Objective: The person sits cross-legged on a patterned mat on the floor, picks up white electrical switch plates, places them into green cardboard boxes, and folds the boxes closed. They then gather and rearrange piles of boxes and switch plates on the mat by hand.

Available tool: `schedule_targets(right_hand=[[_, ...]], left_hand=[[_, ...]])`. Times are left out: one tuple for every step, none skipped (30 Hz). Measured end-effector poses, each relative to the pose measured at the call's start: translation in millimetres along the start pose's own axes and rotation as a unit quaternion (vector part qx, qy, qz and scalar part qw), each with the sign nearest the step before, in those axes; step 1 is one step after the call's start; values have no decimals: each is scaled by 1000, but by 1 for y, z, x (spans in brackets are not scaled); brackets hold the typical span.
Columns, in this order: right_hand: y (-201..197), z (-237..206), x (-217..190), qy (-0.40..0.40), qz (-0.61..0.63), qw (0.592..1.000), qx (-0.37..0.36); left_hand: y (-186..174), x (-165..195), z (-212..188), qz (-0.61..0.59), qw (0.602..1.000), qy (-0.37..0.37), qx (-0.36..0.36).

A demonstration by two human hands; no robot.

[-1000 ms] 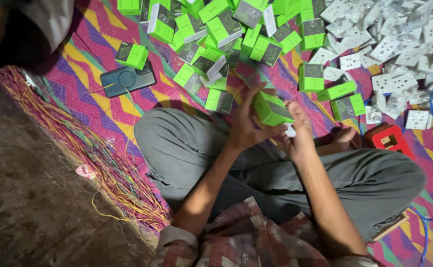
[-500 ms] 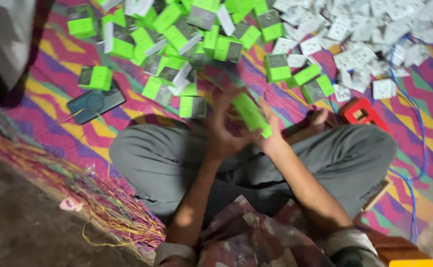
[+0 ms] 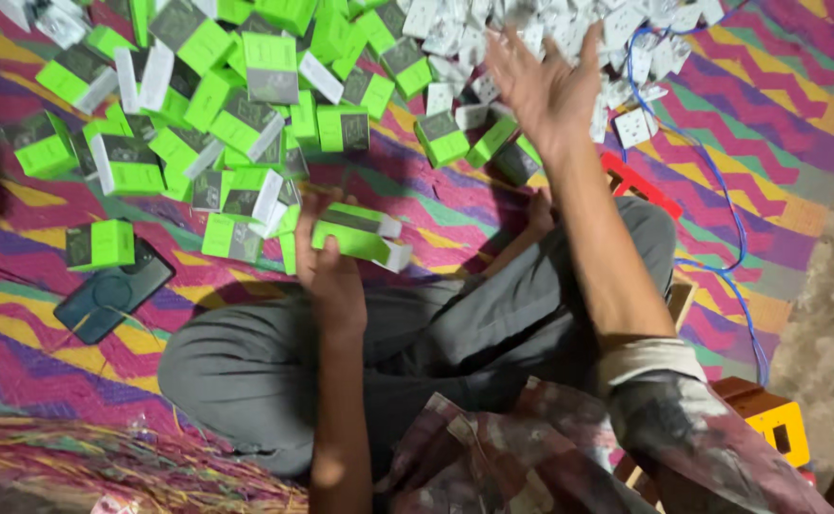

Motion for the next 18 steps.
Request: schedule_targets(right_hand=[[-2, -10, 10, 34, -37, 996, -74], [-5, -23, 23, 66, -77, 984, -150], [-11, -37, 39, 42, -208, 964, -159], [-20, -55, 59, 20, -335, 927, -165], [-30, -71, 77, 71, -371, 913, -154], [-42, -88, 97, 122, -404, 895, -144], [-49, -103, 111, -56, -481, 822, -301], [-58, -118, 125, -232, -516, 696, -441], [-72, -124, 136, -83, -538, 770, -333], [-85, -128, 143, 67, -547, 807, -212], [-94, -130, 144, 77, -528, 829, -167], [-98, -128, 140, 89, -506, 849, -122], [-99, -126, 131, 102, -485, 864, -81], [-93, -123, 118, 84, -397, 914, -12], [-81, -120, 101, 8, -348, 937, 32], [-62, -118, 82, -87, -324, 940, 58], [-38, -120, 60, -220, -294, 926, 90], [-10, -128, 38, -356, -262, 891, 100]], left_hand=[[1, -2, 0, 33, 999, 3, -7], [1, -6, 2, 65, 998, 6, -12], [2, -10, 3, 106, 994, 15, -23], [2, -14, 3, 148, 988, 24, -30], [0, -17, 2, 192, 980, 33, -35], [-1, -23, 3, 227, 973, 17, -32], [-2, -29, 4, 263, 964, 4, -26], [-6, -31, 3, 302, 953, -8, -16], [-11, -32, 1, 345, 938, -13, -13], [-14, -36, -1, 382, 924, -18, -12], [-16, -40, -3, 417, 909, -23, -12], [-17, -44, -3, 426, 904, 28, -17], [-18, -49, -4, 435, 897, 80, -18], [-18, -55, -3, 443, 886, 136, -14], [-18, -64, -2, 402, 908, 121, 0], [-19, -71, 1, 359, 927, 111, 15], [-23, -77, 4, 375, 923, 73, 43], [-27, -84, 4, 387, 919, 31, 68]])
Point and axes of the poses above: each hand's wrist, its own z-axis towards the middle knuckle, its own y-axis out of the palm, x = y × z, the point moved 1 cm from there along z, towards the middle knuckle, and after that the axes turned 12 degrees about x, right-handed, at the moved point
